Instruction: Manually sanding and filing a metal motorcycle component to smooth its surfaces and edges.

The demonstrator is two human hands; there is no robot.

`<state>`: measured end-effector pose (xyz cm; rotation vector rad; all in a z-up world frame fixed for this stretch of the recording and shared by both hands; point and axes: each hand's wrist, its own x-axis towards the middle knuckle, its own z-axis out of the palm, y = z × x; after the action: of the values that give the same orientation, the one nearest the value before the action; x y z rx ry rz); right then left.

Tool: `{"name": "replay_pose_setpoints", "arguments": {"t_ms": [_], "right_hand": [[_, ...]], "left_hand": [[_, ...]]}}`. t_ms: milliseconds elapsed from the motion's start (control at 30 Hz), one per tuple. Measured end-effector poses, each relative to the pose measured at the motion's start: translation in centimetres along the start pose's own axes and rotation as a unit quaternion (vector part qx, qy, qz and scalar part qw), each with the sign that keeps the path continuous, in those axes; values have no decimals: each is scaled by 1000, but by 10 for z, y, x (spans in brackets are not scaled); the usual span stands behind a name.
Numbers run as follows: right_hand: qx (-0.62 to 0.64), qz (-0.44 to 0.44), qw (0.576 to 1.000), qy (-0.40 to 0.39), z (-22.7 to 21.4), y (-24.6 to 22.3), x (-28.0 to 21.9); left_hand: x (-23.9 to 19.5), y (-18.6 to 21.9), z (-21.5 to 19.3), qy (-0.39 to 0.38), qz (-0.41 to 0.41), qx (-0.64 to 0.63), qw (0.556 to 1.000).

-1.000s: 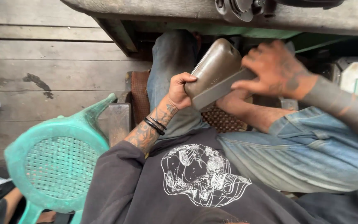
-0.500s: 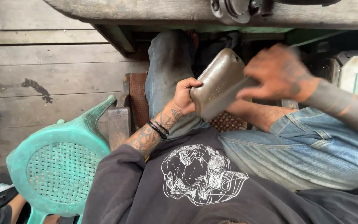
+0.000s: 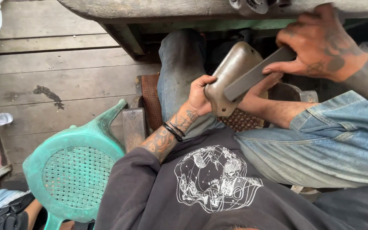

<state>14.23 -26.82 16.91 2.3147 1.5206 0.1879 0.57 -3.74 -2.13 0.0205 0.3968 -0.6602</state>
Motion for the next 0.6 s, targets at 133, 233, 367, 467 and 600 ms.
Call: {"name": "replay_pose_setpoints", "arguments": {"t_ms": [133, 233, 367, 467, 600], "right_hand": [[-72, 20, 996, -49, -17, -14, -4], [-88, 29, 993, -72, 2, 6, -20], [-62, 80, 992, -72, 7, -5, -19], [159, 45, 960, -228, 7, -19, 8], [215, 132, 938, -239, -4, 22, 23]], "left_hand": [[6, -3, 0, -3, -8, -10, 1000], [8, -10, -6, -3, -23, -16, 1000], [-1, 2, 6, -4, 7, -7, 1000], [3, 5, -6, 4, 21, -1, 1000], [-3, 8, 5, -8, 29, -8, 1000]]}}
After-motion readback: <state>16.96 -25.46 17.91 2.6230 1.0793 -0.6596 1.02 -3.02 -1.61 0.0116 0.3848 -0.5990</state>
